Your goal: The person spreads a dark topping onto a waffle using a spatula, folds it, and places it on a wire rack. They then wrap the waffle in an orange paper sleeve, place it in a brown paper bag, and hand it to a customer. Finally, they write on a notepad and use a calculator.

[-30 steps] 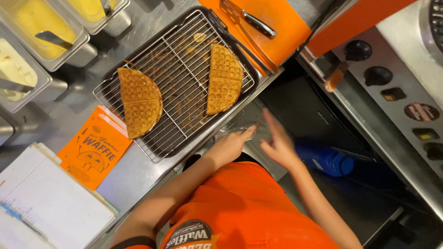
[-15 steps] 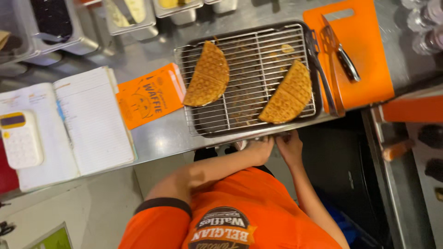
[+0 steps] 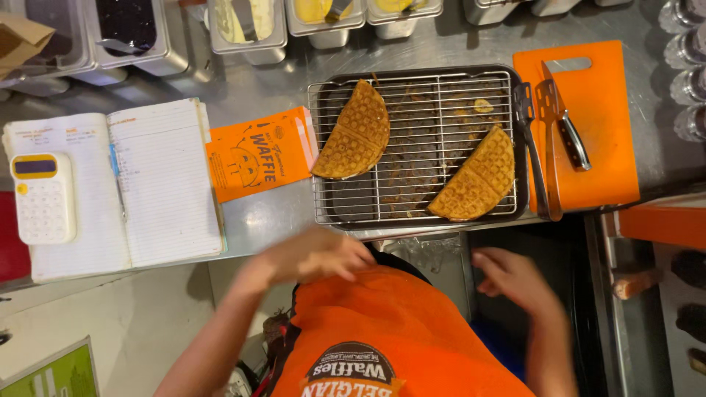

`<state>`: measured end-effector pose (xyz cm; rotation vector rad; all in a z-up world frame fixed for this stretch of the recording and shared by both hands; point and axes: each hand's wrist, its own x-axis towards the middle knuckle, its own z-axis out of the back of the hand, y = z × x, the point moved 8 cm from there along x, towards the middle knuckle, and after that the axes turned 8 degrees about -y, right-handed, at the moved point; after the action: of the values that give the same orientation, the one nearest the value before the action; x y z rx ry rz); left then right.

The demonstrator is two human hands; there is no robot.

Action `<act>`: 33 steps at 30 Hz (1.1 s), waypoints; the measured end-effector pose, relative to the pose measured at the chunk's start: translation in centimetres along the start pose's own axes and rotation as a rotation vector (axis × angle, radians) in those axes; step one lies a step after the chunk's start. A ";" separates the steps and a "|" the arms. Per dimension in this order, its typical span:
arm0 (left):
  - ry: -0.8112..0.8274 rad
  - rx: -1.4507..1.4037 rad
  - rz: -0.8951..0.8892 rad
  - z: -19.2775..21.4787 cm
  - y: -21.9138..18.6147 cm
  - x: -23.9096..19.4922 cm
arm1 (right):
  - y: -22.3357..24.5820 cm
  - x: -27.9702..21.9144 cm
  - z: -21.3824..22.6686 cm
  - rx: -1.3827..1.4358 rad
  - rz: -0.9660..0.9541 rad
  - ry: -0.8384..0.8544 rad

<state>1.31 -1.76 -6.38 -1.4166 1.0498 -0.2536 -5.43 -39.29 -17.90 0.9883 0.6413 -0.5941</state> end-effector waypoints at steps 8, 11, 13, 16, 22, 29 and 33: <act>-1.040 1.311 -0.249 16.1 -8.0 -1.6 | 14.5 -3.3 13.5 -0.615 1.027 -1.097; -1.037 1.306 -0.154 17.6 -7.4 -1.3 | 13.7 1.1 13.6 -0.640 0.907 -1.024; -1.054 1.214 -0.134 18.4 -6.6 -1.5 | 12.7 1.8 13.7 -0.662 0.939 -1.092; -1.099 1.130 -0.184 19.9 -5.9 -1.7 | 10.9 3.4 15.0 -0.417 0.876 -0.980; -1.220 1.046 -0.276 22.6 -4.3 -2.3 | 12.6 3.5 15.1 -0.481 0.949 -0.999; -1.322 0.684 -0.572 23.8 -6.7 -5.6 | 15.5 -0.3 12.1 -0.617 1.044 -1.116; -1.259 0.268 -0.711 22.6 -9.2 -7.4 | 15.7 -0.7 10.9 -0.562 0.993 -1.112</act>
<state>17.24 16.85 0.82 -1.2885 -0.5107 0.0288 7.57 -42.20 -4.19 0.2381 -0.6547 0.0108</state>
